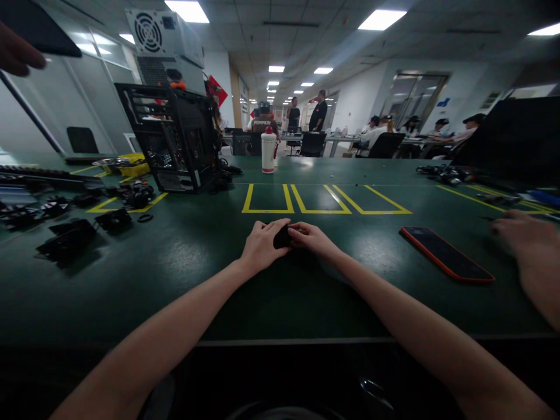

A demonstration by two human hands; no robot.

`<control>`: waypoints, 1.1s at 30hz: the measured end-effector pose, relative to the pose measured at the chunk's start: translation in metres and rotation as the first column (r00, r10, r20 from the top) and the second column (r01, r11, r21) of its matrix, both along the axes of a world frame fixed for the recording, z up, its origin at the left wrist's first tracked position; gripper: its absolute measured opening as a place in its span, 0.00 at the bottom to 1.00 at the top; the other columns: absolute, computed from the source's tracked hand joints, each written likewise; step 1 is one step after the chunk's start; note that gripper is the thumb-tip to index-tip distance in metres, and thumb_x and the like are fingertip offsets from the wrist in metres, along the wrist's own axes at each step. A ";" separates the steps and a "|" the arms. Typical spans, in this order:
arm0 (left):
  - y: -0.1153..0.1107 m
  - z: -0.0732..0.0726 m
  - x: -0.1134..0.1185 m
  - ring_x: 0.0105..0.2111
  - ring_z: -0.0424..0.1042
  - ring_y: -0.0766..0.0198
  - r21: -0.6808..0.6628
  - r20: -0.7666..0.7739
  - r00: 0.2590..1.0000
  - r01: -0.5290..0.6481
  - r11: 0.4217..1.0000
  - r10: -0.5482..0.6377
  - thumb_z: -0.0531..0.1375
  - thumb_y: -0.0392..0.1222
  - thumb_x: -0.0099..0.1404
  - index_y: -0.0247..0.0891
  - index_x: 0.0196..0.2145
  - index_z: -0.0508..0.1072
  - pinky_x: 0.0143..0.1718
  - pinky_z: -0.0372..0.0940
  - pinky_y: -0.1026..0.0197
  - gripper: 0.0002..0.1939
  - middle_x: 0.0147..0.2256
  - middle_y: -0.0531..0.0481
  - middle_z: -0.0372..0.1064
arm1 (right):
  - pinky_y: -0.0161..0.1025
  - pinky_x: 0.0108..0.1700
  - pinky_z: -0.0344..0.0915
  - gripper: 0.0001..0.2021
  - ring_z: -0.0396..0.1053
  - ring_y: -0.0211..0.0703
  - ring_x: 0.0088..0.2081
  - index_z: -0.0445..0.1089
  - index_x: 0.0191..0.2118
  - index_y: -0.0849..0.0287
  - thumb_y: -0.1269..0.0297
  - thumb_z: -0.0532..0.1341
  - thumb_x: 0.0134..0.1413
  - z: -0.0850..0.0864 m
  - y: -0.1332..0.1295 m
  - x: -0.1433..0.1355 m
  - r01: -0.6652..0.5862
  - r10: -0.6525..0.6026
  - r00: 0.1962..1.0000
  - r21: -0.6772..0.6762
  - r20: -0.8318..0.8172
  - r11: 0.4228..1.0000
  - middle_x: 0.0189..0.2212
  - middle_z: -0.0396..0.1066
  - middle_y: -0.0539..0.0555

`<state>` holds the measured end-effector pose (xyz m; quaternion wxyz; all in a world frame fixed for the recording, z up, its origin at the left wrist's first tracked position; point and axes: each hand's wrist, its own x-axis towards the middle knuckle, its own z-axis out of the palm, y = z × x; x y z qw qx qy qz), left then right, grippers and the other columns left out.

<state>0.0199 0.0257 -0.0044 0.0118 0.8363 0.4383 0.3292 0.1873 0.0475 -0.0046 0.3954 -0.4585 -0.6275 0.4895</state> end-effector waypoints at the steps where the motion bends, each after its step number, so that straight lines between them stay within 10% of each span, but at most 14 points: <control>1: 0.000 0.000 0.000 0.40 0.61 0.58 -0.001 0.000 1.000 0.001 1.000 -0.001 0.62 0.43 0.52 0.46 0.54 0.55 0.40 0.58 0.57 0.33 0.52 0.54 0.61 | 0.40 0.38 0.68 0.11 0.69 0.38 0.32 0.67 0.38 0.62 0.62 0.59 0.49 0.000 0.000 0.000 0.007 -0.007 1.000 0.033 0.016 0.999 0.32 0.70 0.54; 7: 0.000 0.001 0.000 0.40 0.61 0.58 -0.004 -0.004 1.000 0.002 1.000 -0.002 0.63 0.43 0.52 0.46 0.54 0.56 0.39 0.58 0.57 0.33 0.51 0.53 0.62 | 0.43 0.42 0.66 0.15 0.69 0.42 0.38 0.66 0.42 0.60 0.63 0.60 0.46 0.001 -0.003 0.000 0.032 -0.043 0.998 0.228 0.043 0.973 0.35 0.70 0.55; 21: -0.001 0.002 0.000 0.39 0.60 0.59 0.008 -0.014 1.000 0.002 1.000 -0.002 0.62 0.43 0.52 0.46 0.54 0.56 0.40 0.58 0.57 0.33 0.51 0.54 0.62 | 0.36 0.35 0.69 0.12 0.70 0.36 0.30 0.66 0.41 0.61 0.67 0.60 0.48 0.009 -0.007 0.002 -0.036 0.035 0.999 -0.027 -0.033 0.999 0.34 0.70 0.55; 33: -0.001 0.002 0.000 0.40 0.61 0.58 -0.015 -0.012 1.000 -0.011 1.000 0.011 0.62 0.43 0.52 0.46 0.54 0.56 0.39 0.57 0.57 0.33 0.51 0.52 0.62 | 0.43 0.40 0.68 0.18 0.70 0.38 0.33 0.65 0.44 0.62 0.70 0.63 0.42 0.005 -0.005 0.010 -0.106 0.107 0.994 0.048 -0.010 0.993 0.38 0.71 0.56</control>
